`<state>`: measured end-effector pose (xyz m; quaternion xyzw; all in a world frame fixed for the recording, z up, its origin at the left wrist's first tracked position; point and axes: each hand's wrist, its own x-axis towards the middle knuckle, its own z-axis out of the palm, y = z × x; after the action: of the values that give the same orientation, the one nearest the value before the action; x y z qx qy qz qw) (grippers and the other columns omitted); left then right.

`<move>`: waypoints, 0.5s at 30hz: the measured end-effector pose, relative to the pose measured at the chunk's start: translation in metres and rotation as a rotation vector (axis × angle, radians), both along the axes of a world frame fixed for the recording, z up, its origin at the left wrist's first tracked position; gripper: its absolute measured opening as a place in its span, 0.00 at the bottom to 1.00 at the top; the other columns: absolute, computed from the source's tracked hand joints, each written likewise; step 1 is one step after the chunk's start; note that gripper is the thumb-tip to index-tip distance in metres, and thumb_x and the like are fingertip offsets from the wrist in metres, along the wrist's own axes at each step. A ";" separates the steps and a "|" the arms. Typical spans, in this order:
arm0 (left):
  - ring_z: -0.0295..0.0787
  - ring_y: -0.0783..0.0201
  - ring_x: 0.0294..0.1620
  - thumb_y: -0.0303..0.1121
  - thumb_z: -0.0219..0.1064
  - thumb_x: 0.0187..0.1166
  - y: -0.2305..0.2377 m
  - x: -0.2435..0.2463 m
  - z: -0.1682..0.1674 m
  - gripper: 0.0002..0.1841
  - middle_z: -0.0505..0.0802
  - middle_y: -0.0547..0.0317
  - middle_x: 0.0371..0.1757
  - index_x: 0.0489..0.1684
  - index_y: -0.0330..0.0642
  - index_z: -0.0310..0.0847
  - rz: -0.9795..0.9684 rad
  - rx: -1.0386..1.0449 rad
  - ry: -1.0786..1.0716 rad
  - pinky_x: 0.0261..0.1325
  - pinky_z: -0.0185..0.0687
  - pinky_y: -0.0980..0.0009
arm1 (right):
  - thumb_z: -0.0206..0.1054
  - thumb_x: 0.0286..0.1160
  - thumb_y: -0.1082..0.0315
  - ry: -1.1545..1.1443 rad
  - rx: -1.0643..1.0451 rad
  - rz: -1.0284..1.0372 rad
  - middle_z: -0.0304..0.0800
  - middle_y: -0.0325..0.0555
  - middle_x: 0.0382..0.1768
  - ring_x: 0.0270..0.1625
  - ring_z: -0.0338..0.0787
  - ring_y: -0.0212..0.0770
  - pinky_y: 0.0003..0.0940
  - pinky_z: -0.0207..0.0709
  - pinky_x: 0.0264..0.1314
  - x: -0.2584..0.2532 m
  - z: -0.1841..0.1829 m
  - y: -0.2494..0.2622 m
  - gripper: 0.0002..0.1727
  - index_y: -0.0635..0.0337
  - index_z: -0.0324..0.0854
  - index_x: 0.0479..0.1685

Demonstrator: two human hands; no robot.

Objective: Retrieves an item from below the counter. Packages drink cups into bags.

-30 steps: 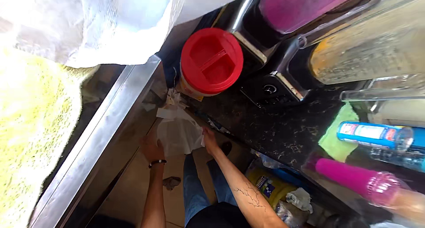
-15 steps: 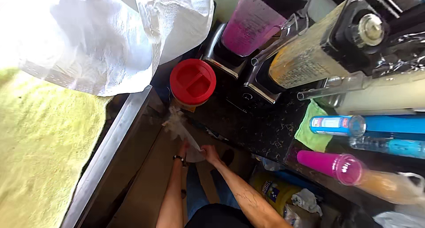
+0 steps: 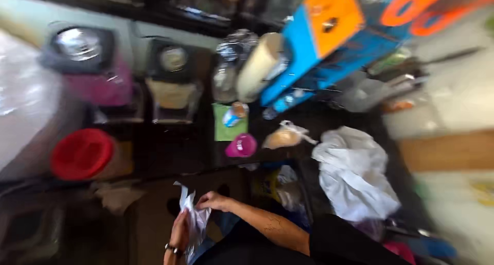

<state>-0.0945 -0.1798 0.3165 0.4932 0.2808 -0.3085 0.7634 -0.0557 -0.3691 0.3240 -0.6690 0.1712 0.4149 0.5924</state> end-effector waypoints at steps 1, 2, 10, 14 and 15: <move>0.91 0.71 0.45 0.39 0.43 0.94 -0.014 0.001 0.010 0.21 0.92 0.57 0.45 0.67 0.33 0.74 -0.010 0.044 -0.039 0.54 0.89 0.67 | 0.71 0.77 0.67 -0.039 0.045 -0.058 0.91 0.58 0.51 0.55 0.89 0.42 0.43 0.79 0.67 -0.010 0.008 -0.022 0.16 0.74 0.86 0.54; 0.90 0.72 0.41 0.38 0.44 0.94 -0.029 0.001 0.017 0.19 0.92 0.59 0.41 0.61 0.32 0.77 0.006 0.102 -0.082 0.51 0.89 0.69 | 0.72 0.76 0.69 -0.091 0.053 -0.130 0.92 0.56 0.48 0.52 0.89 0.39 0.40 0.80 0.64 -0.023 0.016 -0.044 0.14 0.74 0.86 0.52; 0.92 0.66 0.44 0.27 0.48 0.90 -0.134 0.024 0.084 0.16 0.94 0.51 0.47 0.66 0.30 0.77 -0.094 0.207 -0.252 0.51 0.89 0.64 | 0.61 0.87 0.54 -0.227 -0.341 -0.195 0.92 0.53 0.54 0.53 0.93 0.46 0.46 0.86 0.60 -0.090 0.093 -0.215 0.22 0.62 0.84 0.64; 0.92 0.65 0.47 0.29 0.45 0.91 -0.158 0.027 0.129 0.19 0.94 0.54 0.49 0.69 0.33 0.76 -0.339 0.130 -0.300 0.54 0.90 0.63 | 0.62 0.85 0.55 -0.636 -0.141 -0.056 0.89 0.50 0.65 0.70 0.86 0.41 0.40 0.78 0.77 -0.055 0.120 -0.229 0.23 0.62 0.85 0.66; 0.92 0.65 0.46 0.29 0.45 0.91 -0.163 0.026 0.141 0.19 0.94 0.55 0.49 0.70 0.34 0.76 -0.368 0.097 -0.293 0.53 0.90 0.63 | 0.62 0.85 0.54 -0.591 0.024 0.015 0.88 0.50 0.67 0.72 0.85 0.38 0.38 0.74 0.80 -0.042 0.118 -0.224 0.24 0.64 0.83 0.68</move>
<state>-0.0686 -0.3427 0.4575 0.6117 0.0869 -0.3537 0.7022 -0.0979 -0.5935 0.4424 -0.7551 -0.0184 0.2084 0.6214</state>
